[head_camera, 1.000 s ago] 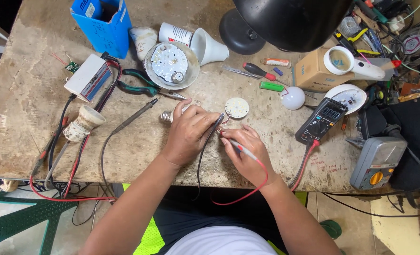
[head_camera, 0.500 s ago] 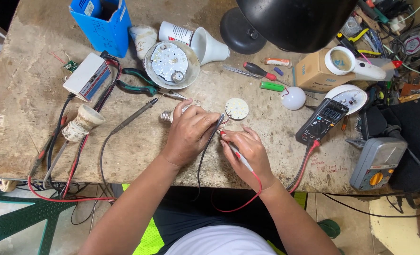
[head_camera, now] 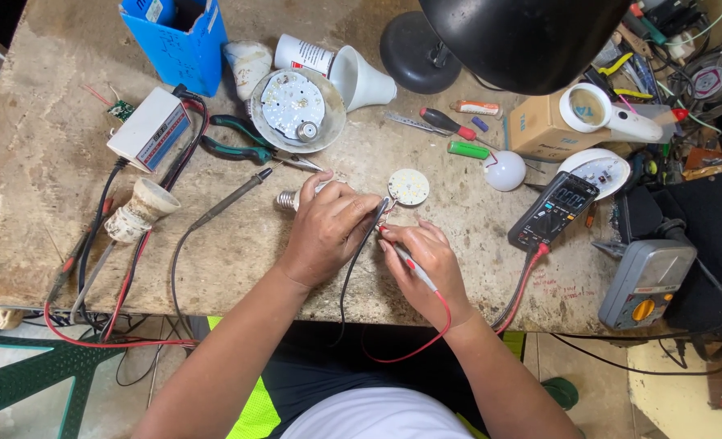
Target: The person is disassembling an LED light bulb and using a multimeter to test its internal components on a cluttered workbench.
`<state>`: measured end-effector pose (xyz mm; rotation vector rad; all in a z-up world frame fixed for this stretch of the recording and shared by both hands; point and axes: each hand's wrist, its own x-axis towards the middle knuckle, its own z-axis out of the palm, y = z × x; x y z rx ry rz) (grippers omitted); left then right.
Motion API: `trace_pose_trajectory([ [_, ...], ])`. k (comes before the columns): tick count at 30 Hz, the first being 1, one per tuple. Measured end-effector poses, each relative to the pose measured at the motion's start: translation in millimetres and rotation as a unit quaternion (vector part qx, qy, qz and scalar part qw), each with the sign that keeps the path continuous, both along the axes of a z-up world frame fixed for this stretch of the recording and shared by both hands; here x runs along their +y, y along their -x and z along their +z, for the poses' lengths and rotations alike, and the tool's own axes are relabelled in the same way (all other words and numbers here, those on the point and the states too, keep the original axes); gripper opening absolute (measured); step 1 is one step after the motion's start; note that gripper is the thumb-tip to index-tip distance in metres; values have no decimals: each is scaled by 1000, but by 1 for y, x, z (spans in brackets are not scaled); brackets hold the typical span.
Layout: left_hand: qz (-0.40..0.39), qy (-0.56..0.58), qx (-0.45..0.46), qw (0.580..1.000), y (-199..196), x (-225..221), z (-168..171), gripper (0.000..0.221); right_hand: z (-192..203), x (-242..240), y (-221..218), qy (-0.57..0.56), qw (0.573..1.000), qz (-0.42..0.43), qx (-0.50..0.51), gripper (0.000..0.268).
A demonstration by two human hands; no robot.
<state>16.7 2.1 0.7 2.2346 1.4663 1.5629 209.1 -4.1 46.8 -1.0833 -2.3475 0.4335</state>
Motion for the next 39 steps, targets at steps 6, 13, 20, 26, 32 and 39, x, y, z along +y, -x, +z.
trace_pose_trajectory([
  [6, -4, 7, -10, 1000, -1, -3, 3, 16, 0, 0, 1, 25, 1000, -3, 3, 10],
  [13, -9, 9, -15, 1000, -1, -1, -3, 16, -11, 3, -6, 42, 999, -9, 15, 9],
  [20, -3, -2, -22, 1000, -2, 0, -5, 16, -1, 4, -3, 46, 999, -3, 15, 9],
  [26, -21, -8, -8, 1000, 2, -4, 11, 16, -3, 6, -3, 50, 998, -4, 28, 11],
  [32, -18, -17, -6, 1000, 0, -3, 11, 12, -11, 6, -7, 55, 998, -5, 31, 10],
  [39, -23, -6, -9, 1000, 1, -3, 6, 14, -12, 7, -9, 56, 998, 2, 27, 10],
])
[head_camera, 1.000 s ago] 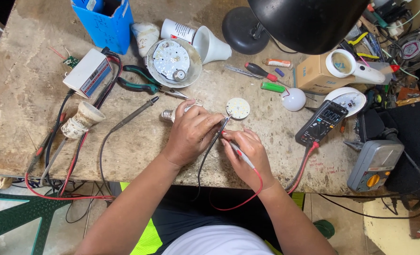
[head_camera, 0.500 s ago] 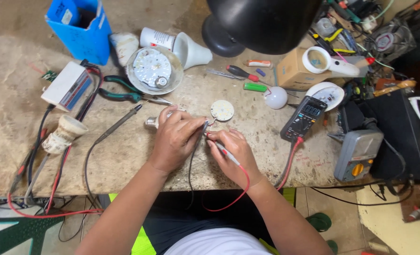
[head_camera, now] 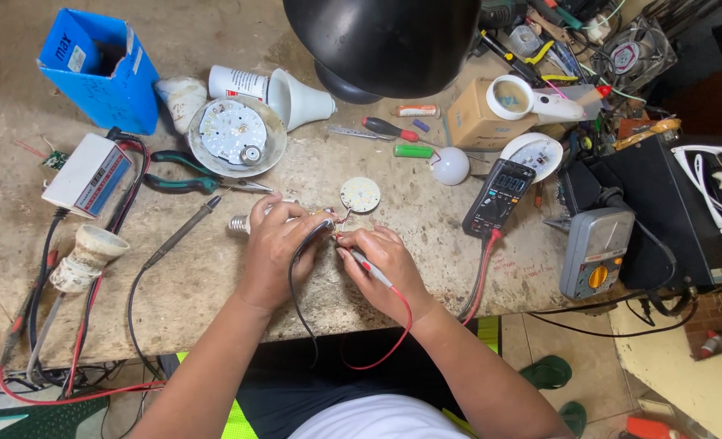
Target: The person is disassembling an LED light bulb and using a multimeter to test its internal components on a cluttered workbench.
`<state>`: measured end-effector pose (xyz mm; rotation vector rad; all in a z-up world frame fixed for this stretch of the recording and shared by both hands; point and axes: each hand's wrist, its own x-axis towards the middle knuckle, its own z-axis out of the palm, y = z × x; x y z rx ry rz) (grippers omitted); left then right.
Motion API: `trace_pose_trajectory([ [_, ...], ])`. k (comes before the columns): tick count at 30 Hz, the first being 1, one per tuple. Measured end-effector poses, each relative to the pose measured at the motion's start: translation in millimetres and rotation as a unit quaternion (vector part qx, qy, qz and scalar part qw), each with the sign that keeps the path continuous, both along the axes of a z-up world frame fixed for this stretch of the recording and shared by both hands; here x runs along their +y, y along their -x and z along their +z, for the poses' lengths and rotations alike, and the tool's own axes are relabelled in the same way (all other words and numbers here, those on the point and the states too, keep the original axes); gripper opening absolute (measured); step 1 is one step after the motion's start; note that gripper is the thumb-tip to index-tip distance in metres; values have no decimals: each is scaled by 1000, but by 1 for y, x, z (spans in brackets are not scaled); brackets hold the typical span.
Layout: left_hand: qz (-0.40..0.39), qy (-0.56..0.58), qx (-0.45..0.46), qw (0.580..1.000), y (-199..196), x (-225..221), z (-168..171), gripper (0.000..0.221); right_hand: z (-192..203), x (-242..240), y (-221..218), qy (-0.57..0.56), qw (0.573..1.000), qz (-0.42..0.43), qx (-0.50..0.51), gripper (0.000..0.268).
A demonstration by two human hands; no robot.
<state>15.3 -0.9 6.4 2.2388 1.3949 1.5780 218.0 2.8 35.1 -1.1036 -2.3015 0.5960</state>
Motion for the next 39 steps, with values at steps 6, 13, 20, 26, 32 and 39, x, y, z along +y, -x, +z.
trace_pose_trajectory([
  [6, 2, -1, -31, 1000, -1, 0, 2, 12, 3, -1, 2, -5, 1000, 6, 4, 10],
  [13, 7, -3, -62, 998, -3, 2, -2, 9, 6, -1, 3, -1, 1000, -1, -3, 10],
  [20, 20, -10, -40, 999, -4, 2, -7, 13, 3, -1, 2, 10, 1000, -1, 7, 11],
  [26, 11, 1, -26, 1000, -1, -1, 1, 15, 7, -2, 3, 11, 1000, -6, 6, 10],
  [32, 8, 5, -19, 1000, 0, -2, 1, 16, 7, -3, 3, 7, 1000, -8, 5, 10],
  [39, 2, 23, -14, 1000, 1, 1, -6, 14, 10, -4, 6, 5, 1000, -11, 5, 10],
])
